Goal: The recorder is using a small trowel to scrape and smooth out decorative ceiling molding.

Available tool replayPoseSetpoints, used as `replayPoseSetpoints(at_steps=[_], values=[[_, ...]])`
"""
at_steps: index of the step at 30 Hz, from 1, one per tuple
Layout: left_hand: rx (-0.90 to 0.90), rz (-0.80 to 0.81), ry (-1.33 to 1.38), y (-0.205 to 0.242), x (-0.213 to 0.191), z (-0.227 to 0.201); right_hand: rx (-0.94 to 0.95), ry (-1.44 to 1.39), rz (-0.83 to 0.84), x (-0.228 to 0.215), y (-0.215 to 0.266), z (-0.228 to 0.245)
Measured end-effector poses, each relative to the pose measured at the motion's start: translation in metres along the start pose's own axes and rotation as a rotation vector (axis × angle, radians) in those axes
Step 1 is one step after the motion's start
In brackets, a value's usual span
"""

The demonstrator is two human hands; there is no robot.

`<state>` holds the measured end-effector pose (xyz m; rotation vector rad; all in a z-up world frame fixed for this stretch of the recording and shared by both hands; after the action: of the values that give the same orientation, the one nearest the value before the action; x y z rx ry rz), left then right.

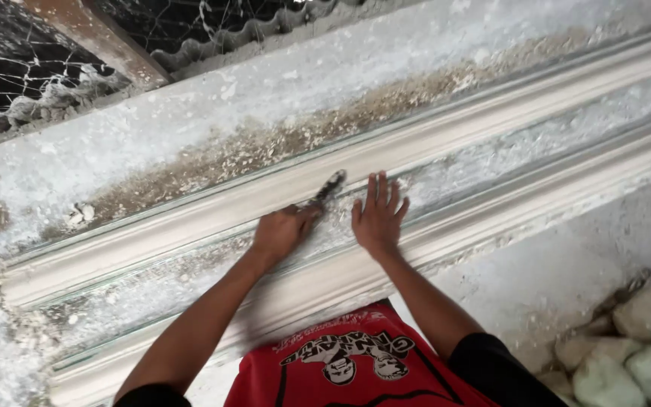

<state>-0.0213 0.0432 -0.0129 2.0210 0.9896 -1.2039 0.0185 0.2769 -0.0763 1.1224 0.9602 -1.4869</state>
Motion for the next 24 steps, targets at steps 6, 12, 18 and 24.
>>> replayPoseSetpoints(at_steps=[6, 12, 18, 24], values=[[-0.035, 0.060, 0.013, -0.017, 0.018, -0.016, -0.081, -0.246, 0.095, -0.014, 0.003, -0.031], [-0.060, 0.029, -0.045, -0.005, 0.007, -0.009, -0.110, -0.221, 0.095, -0.034, -0.045, -0.190], [-0.056, -0.026, -0.066, -0.030, 0.010, -0.050, -0.060, -0.097, -0.021, -0.063, -0.111, -0.311], [-0.023, 0.021, -0.116, -0.023, 0.016, -0.025, -0.048, -0.039, -0.029, -0.061, -0.116, -0.303]])
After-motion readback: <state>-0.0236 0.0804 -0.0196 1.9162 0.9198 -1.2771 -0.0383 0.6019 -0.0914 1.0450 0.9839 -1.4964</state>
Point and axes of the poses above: each hand's wrist, its own y-axis away from the middle knuckle, its own x-axis out of the palm, z = x × y, the point moved 2 cm from there along -y, towards the middle knuckle, and after that the axes turned 4 degrees about -y, right-handed, at the moved point
